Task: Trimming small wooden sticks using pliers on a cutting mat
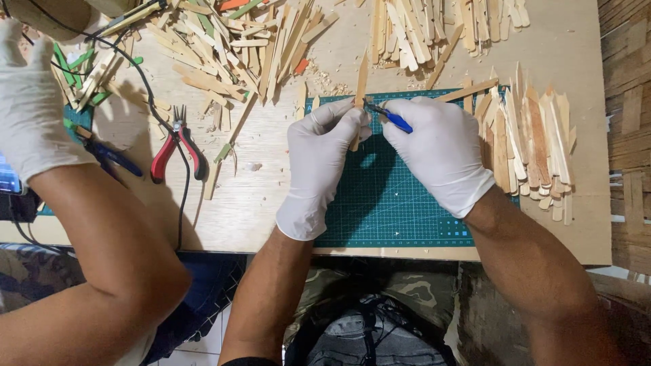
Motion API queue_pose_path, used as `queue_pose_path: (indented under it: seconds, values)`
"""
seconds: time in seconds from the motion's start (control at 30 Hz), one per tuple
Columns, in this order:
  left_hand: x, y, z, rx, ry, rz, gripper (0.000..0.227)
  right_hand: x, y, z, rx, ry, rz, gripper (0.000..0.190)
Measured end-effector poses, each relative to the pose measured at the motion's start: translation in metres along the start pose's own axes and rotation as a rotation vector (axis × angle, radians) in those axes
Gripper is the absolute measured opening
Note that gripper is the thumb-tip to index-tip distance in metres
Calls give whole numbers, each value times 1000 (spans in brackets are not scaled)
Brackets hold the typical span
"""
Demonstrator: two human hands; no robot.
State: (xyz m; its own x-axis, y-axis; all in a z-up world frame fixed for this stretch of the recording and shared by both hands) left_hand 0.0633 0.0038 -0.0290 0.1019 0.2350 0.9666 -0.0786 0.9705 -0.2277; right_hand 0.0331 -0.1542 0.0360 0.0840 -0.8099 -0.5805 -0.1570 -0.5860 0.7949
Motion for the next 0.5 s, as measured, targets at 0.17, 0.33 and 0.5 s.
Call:
queue_pose_path:
  seconds: [0.17,0.33,0.5]
  values:
    - [3,-1,1,-4,-2,3,20,0,0,1,-11,-1,20,18]
    - [3,0,1,-5,-6,3,18,1,-1,1,-9,6,-22,18]
    - [4,0,0,0,-3,2,20,11,-6,3,-19,-11,38,17]
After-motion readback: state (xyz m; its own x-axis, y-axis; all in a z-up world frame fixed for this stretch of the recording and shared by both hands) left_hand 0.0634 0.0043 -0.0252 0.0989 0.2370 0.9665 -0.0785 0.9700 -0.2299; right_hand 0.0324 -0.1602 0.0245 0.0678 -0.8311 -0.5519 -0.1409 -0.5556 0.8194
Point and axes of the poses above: each hand's wrist, its own z-axis away from the middle knuckle, its own y-axis out of the back of the hand, x = y × z, the point moved 6 cm from there along -z, towards the middle knuckle, and after that the axes turned 5 degrees about -y, right-handed, at the moved point
